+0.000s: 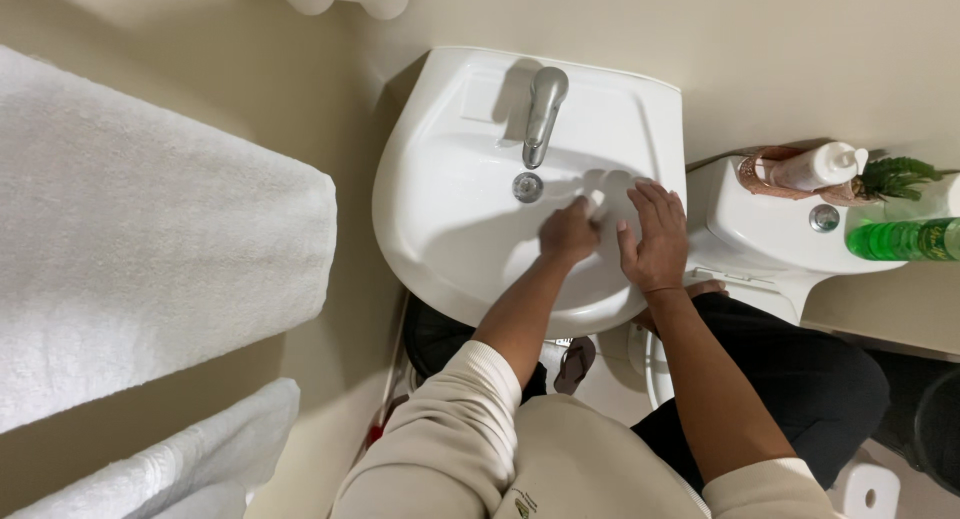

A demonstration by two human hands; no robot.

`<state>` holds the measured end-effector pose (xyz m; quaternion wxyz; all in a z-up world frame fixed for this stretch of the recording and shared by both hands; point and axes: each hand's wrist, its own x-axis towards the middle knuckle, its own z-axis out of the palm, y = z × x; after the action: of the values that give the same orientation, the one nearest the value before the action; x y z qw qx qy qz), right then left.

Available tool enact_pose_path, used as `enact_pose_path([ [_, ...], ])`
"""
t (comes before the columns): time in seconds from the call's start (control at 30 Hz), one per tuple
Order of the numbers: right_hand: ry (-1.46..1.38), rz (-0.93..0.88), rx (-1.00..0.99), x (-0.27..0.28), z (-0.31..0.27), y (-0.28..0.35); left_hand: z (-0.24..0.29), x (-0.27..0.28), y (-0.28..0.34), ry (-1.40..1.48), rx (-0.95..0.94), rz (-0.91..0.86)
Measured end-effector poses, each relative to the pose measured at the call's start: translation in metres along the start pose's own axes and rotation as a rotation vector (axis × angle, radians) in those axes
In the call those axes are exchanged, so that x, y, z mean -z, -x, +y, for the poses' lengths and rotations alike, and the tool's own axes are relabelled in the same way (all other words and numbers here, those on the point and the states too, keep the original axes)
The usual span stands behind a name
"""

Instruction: The person scrubs the inside of a white bathroom sink with a small brush, focusing on the basin and the area around the drain. The person uses their left hand to scrub while their right hand rests on the sink edge for support.

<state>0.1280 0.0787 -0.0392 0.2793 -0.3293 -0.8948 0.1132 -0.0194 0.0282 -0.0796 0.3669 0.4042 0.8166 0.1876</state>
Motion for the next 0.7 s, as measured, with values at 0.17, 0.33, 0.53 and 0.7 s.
enact_pose_path([
  [0.17, -0.017, 0.02, 0.014, -0.003, 0.006, 0.001, -0.033, 0.019, 0.0, -0.185, -0.122, -0.053],
  [0.33, 0.003, 0.039, 0.036, -0.003, 0.006, 0.002, -0.12, 0.103, -0.025, -0.621, 0.001, 0.062],
  [0.53, 0.019, 0.032, 0.031, -0.004, 0.004, -0.001, -0.108, 0.1, -0.029, -0.487, 0.148, 0.159],
  [0.7, -0.032, 0.007, 0.0, -0.001, 0.001, -0.003, -0.034, 0.017, -0.032, -0.124, 0.117, 0.117],
])
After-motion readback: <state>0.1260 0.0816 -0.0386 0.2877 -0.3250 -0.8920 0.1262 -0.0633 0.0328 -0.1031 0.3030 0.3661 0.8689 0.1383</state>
